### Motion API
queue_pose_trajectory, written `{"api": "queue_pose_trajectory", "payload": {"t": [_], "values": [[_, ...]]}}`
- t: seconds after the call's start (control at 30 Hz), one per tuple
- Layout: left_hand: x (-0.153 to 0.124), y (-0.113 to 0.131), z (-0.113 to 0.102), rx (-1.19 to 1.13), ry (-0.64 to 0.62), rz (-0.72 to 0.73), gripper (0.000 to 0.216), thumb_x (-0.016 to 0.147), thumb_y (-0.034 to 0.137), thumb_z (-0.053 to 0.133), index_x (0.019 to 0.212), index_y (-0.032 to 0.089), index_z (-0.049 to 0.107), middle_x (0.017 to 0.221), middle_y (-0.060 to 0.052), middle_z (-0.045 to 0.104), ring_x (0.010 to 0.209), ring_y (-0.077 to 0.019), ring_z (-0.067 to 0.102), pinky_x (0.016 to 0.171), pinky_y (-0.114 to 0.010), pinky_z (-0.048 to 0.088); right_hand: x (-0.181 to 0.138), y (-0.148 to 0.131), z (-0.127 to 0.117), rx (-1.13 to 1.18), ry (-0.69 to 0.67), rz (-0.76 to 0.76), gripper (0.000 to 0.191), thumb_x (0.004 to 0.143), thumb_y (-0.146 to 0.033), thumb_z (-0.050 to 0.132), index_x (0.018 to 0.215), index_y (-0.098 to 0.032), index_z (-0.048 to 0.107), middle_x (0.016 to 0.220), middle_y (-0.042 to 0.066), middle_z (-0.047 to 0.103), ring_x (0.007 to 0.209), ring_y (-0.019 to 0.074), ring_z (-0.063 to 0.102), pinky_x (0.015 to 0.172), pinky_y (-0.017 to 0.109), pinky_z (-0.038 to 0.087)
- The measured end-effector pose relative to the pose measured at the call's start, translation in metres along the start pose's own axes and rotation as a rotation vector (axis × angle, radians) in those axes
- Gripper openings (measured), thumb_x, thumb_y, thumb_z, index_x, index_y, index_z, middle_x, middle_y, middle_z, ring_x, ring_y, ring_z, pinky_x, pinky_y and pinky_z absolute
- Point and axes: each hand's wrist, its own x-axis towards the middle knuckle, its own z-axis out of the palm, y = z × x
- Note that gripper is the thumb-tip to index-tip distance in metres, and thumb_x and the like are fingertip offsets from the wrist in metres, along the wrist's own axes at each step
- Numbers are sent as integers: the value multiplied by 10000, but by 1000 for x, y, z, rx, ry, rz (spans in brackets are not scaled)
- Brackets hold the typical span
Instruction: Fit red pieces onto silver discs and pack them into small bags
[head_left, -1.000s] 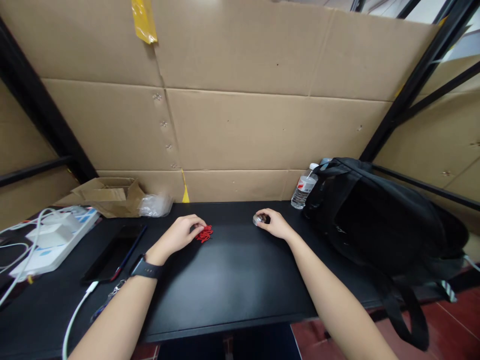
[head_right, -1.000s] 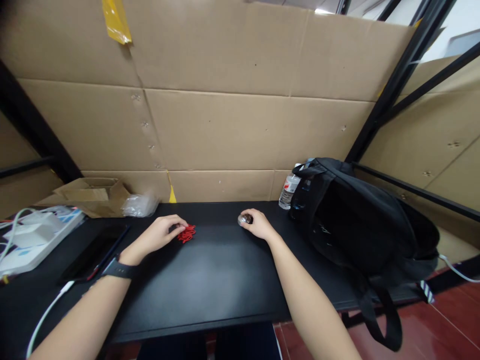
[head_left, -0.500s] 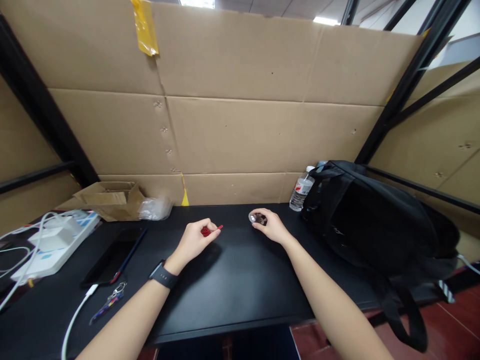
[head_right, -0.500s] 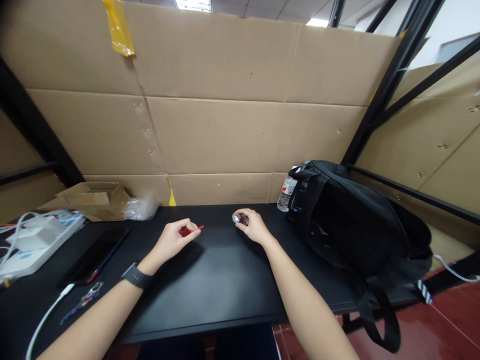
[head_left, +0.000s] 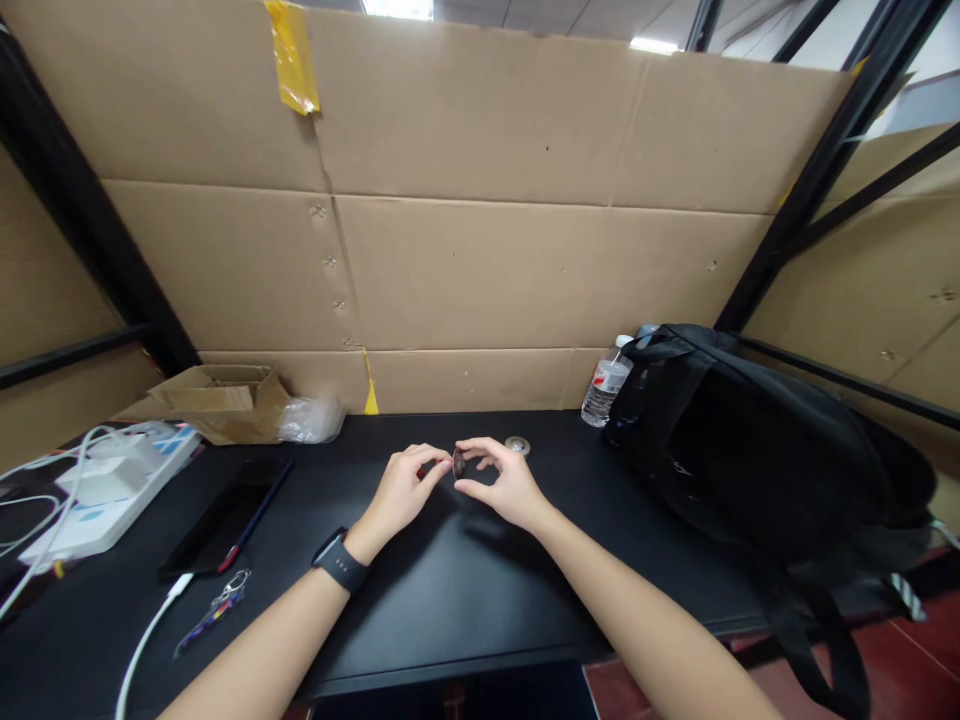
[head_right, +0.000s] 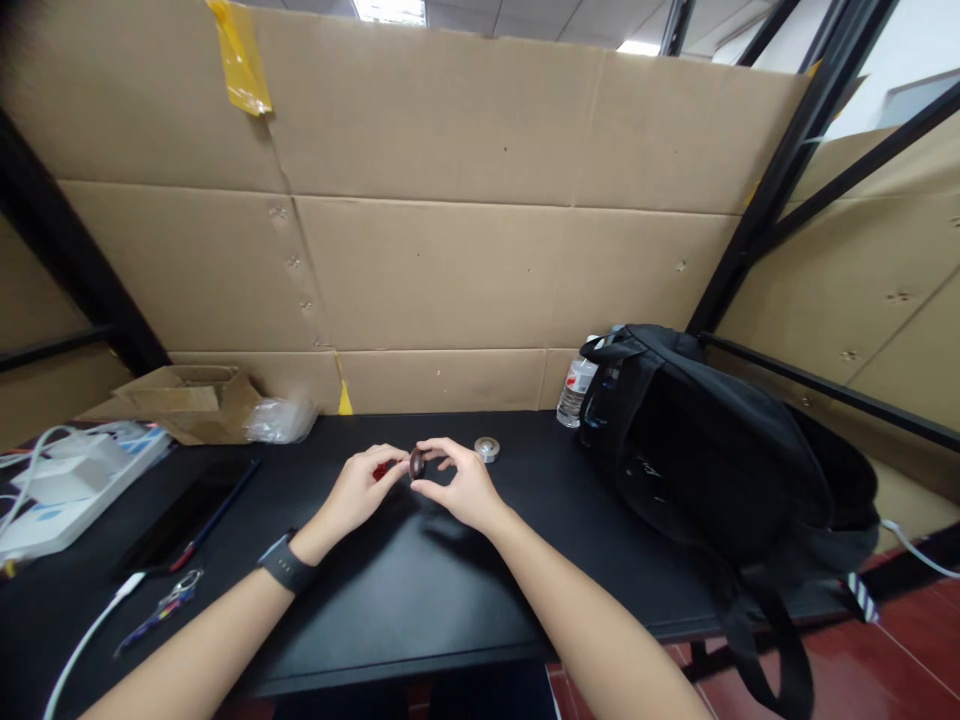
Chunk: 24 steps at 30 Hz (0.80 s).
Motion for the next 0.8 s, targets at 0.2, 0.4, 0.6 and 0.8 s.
{"api": "queue_pose_trajectory", "payload": {"t": [0.2, 0.4, 0.6, 0.8], "values": [[-1, 7, 1, 149, 14, 90, 193, 1001, 296, 500, 971, 250, 685, 1106, -48, 647, 1038, -216, 587, 920, -387, 423, -1, -3, 5, 15, 13, -6, 523, 753, -298, 830, 1235, -279, 625, 1178, 56, 714, 1060, 228, 695, 820, 344, 543], [-4, 12, 4, 229, 90, 104, 162, 983, 278, 523, 993, 260, 683, 1112, -49, 614, 1065, -233, 553, 887, -391, 407, -1, -2, 7, 51, 38, 18, 404, 743, -317, 838, 1091, -255, 642, 1242, 73, 705, 1062, 230, 699, 815, 344, 553], [-5, 10, 8, 268, 133, 153, 139, 967, 253, 544, 970, 253, 684, 1108, -58, 604, 1070, -234, 538, 900, -398, 392, -1, 4, 10, 124, 41, 94, 392, 698, -380, 867, 977, -237, 633, 1239, 90, 716, 1044, 248, 711, 837, 372, 563], [-5, 8, 8, 325, 133, 173, 144, 964, 269, 542, 954, 249, 684, 1089, -72, 604, 1049, -247, 533, 864, -394, 398, 0, 9, 14, 245, 18, 207, 400, 702, -472, 848, 895, -218, 605, 1116, 85, 744, 953, 233, 722, 811, 366, 578]]}}
